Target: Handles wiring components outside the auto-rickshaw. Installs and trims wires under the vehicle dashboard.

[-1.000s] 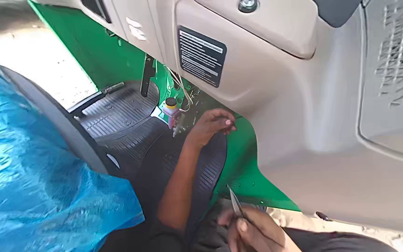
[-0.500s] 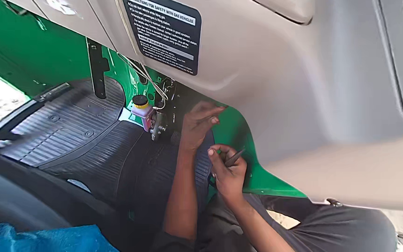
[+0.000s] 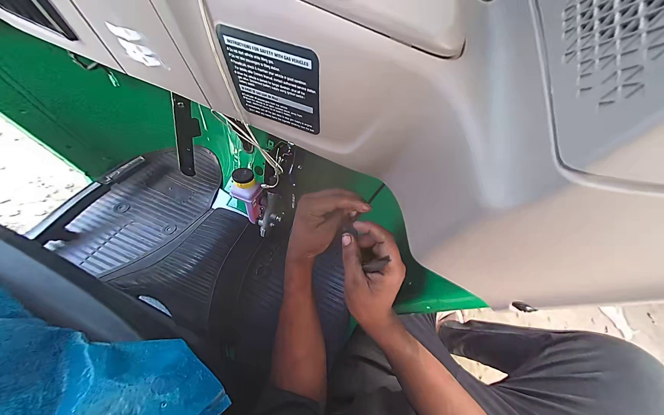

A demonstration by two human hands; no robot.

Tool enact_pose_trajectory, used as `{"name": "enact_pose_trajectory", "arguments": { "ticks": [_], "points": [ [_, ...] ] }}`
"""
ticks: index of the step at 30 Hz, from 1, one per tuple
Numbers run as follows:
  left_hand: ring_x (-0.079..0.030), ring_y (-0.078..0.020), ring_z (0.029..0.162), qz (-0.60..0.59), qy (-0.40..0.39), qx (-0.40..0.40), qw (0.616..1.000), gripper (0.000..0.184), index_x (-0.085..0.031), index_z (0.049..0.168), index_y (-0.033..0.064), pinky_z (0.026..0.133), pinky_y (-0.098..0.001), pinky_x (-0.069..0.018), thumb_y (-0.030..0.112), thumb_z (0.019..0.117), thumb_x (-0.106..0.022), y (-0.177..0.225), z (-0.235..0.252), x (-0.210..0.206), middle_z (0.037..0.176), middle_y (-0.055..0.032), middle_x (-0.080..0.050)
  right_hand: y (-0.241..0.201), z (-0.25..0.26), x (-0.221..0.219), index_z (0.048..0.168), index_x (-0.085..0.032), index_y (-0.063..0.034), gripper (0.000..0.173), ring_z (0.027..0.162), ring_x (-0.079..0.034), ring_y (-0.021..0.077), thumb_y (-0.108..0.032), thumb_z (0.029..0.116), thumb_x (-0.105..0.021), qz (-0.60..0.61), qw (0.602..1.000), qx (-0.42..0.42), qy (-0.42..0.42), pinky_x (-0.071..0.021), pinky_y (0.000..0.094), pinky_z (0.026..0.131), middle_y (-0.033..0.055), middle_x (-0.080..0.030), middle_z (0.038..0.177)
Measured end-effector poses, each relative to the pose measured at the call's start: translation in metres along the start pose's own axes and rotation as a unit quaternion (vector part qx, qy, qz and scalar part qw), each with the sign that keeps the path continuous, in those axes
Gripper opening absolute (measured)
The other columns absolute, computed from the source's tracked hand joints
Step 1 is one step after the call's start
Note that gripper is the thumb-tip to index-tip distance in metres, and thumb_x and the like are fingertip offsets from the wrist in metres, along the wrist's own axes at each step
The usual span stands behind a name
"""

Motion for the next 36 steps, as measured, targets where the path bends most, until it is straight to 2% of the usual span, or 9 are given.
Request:
{"name": "enact_pose_trajectory", "arguments": {
  "ticks": [3, 6, 9, 13, 19, 24, 29, 33, 36],
  "points": [
    [-0.07, -0.0162, 0.097, 0.0, 0.012, -0.02, 1.0, 0.013, -0.076, 0.101, 0.0009, 0.087, -0.0329, -0.0604, 0.005, 0.0986, -0.064, 0.001, 0.0, -0.001, 0.104, -0.0087, -0.073, -0.012, 0.007, 0.001, 0.111, -0.068, 0.0041, 0.021, 0.067, -0.064, 0.0068, 0.0, 0.0908, -0.072, -0.053, 0.997, 0.062, 0.001, -0.0587, 0.0217, 0.06, 0.0063, -0.069, 0.086],
    [-0.069, -0.0146, 0.095, 0.005, 0.043, -0.039, 0.998, 0.011, -0.076, 0.1, 0.0005, 0.086, -0.0309, -0.0599, 0.002, 0.0953, -0.066, 0.005, 0.0, 0.0, 0.102, -0.0081, -0.073, -0.017, 0.015, -0.004, 0.103, -0.073, 0.0037, 0.013, 0.07, -0.065, 0.0079, 0.001, 0.0895, -0.072, -0.075, 0.994, 0.083, 0.007, -0.0595, 0.0218, 0.06, 0.0079, -0.07, 0.089],
    [-0.068, -0.014, 0.096, 0.016, 0.049, -0.041, 0.998, 0.012, -0.077, 0.1, 0.0002, 0.086, -0.0301, -0.0592, 0.002, 0.0925, -0.068, 0.005, 0.002, 0.0, 0.102, -0.0077, -0.072, -0.017, 0.023, -0.007, 0.103, -0.072, 0.0028, 0.013, 0.077, -0.068, 0.011, 0.003, 0.0897, -0.071, -0.061, 0.995, 0.077, 0.024, -0.0619, 0.024, 0.066, 0.0084, -0.069, 0.092],
    [-0.068, -0.0133, 0.095, 0.049, 0.05, -0.036, 0.997, 0.014, -0.076, 0.1, -0.0013, 0.084, -0.0295, -0.0593, 0.006, 0.0913, -0.067, 0.009, 0.004, -0.002, 0.101, -0.0079, -0.071, -0.018, 0.03, -0.009, 0.105, -0.069, 0.0001, 0.013, 0.084, -0.066, 0.0087, -0.003, 0.0927, -0.069, -0.116, 0.989, 0.092, 0.005, -0.06, 0.0212, 0.069, 0.0062, -0.065, 0.099],
    [-0.068, -0.0108, 0.092, 0.083, 0.048, -0.054, 0.994, 0.009, -0.074, 0.095, -0.0017, 0.081, -0.0279, -0.06, 0.002, 0.0905, -0.067, 0.02, 0.003, -0.001, 0.098, -0.0071, -0.071, -0.017, 0.034, -0.009, 0.105, -0.067, -0.0003, 0.012, 0.074, -0.062, 0.0058, -0.006, 0.0942, -0.067, -0.136, 0.986, 0.093, -0.006, -0.0571, 0.0196, 0.063, 0.0041, -0.063, 0.091],
    [-0.069, -0.0097, 0.092, 0.234, 0.023, -0.056, 0.97, 0.014, -0.077, 0.095, -0.0001, 0.081, -0.0252, -0.0599, 0.003, 0.0889, -0.064, 0.031, 0.004, -0.001, 0.098, -0.0074, -0.073, -0.013, 0.038, -0.007, 0.107, -0.067, 0.0017, 0.014, 0.075, -0.065, 0.0077, -0.003, 0.0931, -0.068, -0.115, 0.988, 0.097, -0.022, -0.0592, 0.0217, 0.065, 0.0054, -0.065, 0.09],
    [-0.07, -0.0117, 0.092, 0.093, 0.042, -0.048, 0.994, 0.018, -0.074, 0.105, -0.0027, 0.082, -0.0295, -0.0615, 0.0, 0.0908, -0.063, 0.026, 0.005, 0.008, 0.101, -0.0074, -0.074, -0.015, 0.037, -0.009, 0.103, -0.07, 0.0006, 0.012, 0.09, -0.068, 0.0116, 0.002, 0.0914, -0.071, -0.067, 0.994, 0.088, -0.007, -0.0621, 0.0232, 0.077, 0.0074, -0.066, 0.099],
    [-0.069, -0.0123, 0.095, -0.016, 0.036, -0.052, 0.998, 0.01, -0.073, 0.102, 0.001, 0.081, -0.0281, -0.0608, 0.005, 0.0947, -0.068, 0.028, 0.001, 0.018, 0.102, -0.0057, -0.071, -0.019, 0.033, -0.012, 0.101, -0.074, -0.0034, 0.01, 0.097, -0.065, 0.0124, -0.001, 0.0904, -0.074, -0.069, 0.992, 0.107, -0.013, -0.06, 0.0233, 0.079, 0.0077, -0.063, 0.106],
    [-0.068, -0.0126, 0.093, -0.056, 0.038, -0.059, 0.996, 0.012, -0.072, 0.104, 0.0014, 0.078, -0.0271, -0.0606, 0.009, 0.0947, -0.071, 0.03, -0.001, 0.022, 0.103, -0.006, -0.069, -0.019, 0.035, -0.012, 0.1, -0.073, -0.0033, 0.009, 0.101, -0.066, 0.014, 0.0, 0.0916, -0.073, -0.054, 0.993, 0.1, -0.02, -0.0614, 0.0246, 0.082, 0.0088, -0.064, 0.112]
  ]
}}
Point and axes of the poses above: each hand's wrist, its own z-axis towards the middle knuckle, its own x-axis out of the back of the hand, y = z × x, the point moved 5 cm from there along z, towards the middle knuckle
